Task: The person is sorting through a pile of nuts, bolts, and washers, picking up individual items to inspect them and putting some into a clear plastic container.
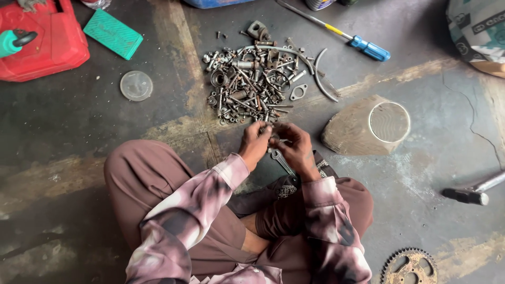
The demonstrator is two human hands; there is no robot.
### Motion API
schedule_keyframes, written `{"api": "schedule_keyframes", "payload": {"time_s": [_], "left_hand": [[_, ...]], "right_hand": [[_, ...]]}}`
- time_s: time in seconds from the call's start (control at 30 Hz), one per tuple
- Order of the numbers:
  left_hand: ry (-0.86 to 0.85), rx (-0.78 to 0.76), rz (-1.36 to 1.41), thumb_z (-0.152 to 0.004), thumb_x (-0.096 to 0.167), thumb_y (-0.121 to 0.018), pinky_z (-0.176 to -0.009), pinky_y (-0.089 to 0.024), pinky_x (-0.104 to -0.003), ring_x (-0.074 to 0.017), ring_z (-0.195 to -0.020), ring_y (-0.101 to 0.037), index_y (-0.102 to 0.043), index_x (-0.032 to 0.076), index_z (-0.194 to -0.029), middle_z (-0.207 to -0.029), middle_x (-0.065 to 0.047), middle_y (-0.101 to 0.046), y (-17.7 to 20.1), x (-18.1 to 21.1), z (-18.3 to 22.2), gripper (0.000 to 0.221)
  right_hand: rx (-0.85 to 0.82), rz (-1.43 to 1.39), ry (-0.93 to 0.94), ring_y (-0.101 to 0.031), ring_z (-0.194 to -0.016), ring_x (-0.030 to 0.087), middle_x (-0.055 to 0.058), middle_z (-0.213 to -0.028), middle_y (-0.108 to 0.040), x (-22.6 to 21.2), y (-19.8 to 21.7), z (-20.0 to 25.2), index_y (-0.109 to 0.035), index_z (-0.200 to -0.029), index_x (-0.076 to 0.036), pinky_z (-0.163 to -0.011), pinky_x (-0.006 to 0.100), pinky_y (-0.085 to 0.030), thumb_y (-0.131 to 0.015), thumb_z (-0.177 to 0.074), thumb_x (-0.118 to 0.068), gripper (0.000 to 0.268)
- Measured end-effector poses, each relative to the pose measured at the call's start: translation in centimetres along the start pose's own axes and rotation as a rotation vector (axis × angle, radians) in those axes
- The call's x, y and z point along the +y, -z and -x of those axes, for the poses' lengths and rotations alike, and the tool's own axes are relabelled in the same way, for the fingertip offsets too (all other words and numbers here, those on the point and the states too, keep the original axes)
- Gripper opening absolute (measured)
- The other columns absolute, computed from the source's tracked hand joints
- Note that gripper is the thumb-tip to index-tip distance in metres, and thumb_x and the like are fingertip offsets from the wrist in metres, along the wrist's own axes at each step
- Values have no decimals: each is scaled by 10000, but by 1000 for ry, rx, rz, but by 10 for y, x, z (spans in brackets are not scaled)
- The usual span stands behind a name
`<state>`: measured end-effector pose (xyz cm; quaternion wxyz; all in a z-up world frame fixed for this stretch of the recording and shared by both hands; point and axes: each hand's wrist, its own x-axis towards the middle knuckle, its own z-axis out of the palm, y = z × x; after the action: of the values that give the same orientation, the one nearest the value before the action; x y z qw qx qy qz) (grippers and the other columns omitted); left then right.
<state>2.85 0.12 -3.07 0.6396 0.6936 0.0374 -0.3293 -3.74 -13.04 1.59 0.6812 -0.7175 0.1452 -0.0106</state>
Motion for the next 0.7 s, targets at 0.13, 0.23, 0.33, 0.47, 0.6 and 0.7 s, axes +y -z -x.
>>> {"api": "schedule_keyframes", "payload": {"time_s": [0.13, 0.23, 0.33, 0.47, 0.6, 0.7], "left_hand": [[-37, 94, 155, -899, 105, -543, -609, -601, -309, -178, -726, -703, -641, 55, -1002, -884, -62, -695, 30, 19, -18, 151], [-11, 262, 148, -879, 111, -533, -548, -553, -328, -212, -660, -648, -559, 29, -870, -801, -99, -639, 59, 34, -29, 86], [-106, 373, -205, -944, 203, -624, -662, -544, -400, -257, -717, -653, -581, 20, -847, -822, -140, -664, 71, 46, -27, 212], [-282, 467, -736, -871, 252, -712, -753, -524, -504, -355, -839, -656, -682, 131, -974, -921, -176, -675, 80, 12, -30, 162], [-410, 504, -1010, -916, 211, -673, -873, -481, -539, -418, -974, -643, -758, 237, -1101, -1036, -187, -679, 89, -75, -77, 205], [-530, 504, -1067, -977, 168, -614, -965, -445, -536, -400, -1075, -621, -740, 229, -1139, -1137, -157, -668, 87, -93, -81, 214]], "right_hand": [[164, 294, 2, -749, -870, 168, 112, -1020, -790, 6, 7, -9, -695, -1212, 8, -754, 302, -613, -746, -908, -42, 313], [215, 452, 15, -756, -950, 189, 126, -1124, -767, 26, 18, -15, -684, -1226, -8, -789, 316, -617, -745, -909, -53, 326], [169, 475, 97, -750, -983, 245, 149, -1183, -711, 27, 20, -15, -688, -1223, -32, -782, 329, -636, -708, -898, -56, 327], [132, 659, 216, -713, -925, 335, 176, -1088, -702, 11, 17, -5, -705, -1180, -25, -760, 402, -592, -744, -866, -82, 322], [84, 666, 222, -717, -891, 324, 157, -1044, -705, 2, 23, 11, -720, -1174, -58, -761, 422, -576, -732, -866, -117, 313], [59, 685, 209, -708, -858, 326, 143, -1024, -709, -21, 23, 21, -723, -1161, -74, -730, 422, -569, -771, -879, -204, 314]]}}
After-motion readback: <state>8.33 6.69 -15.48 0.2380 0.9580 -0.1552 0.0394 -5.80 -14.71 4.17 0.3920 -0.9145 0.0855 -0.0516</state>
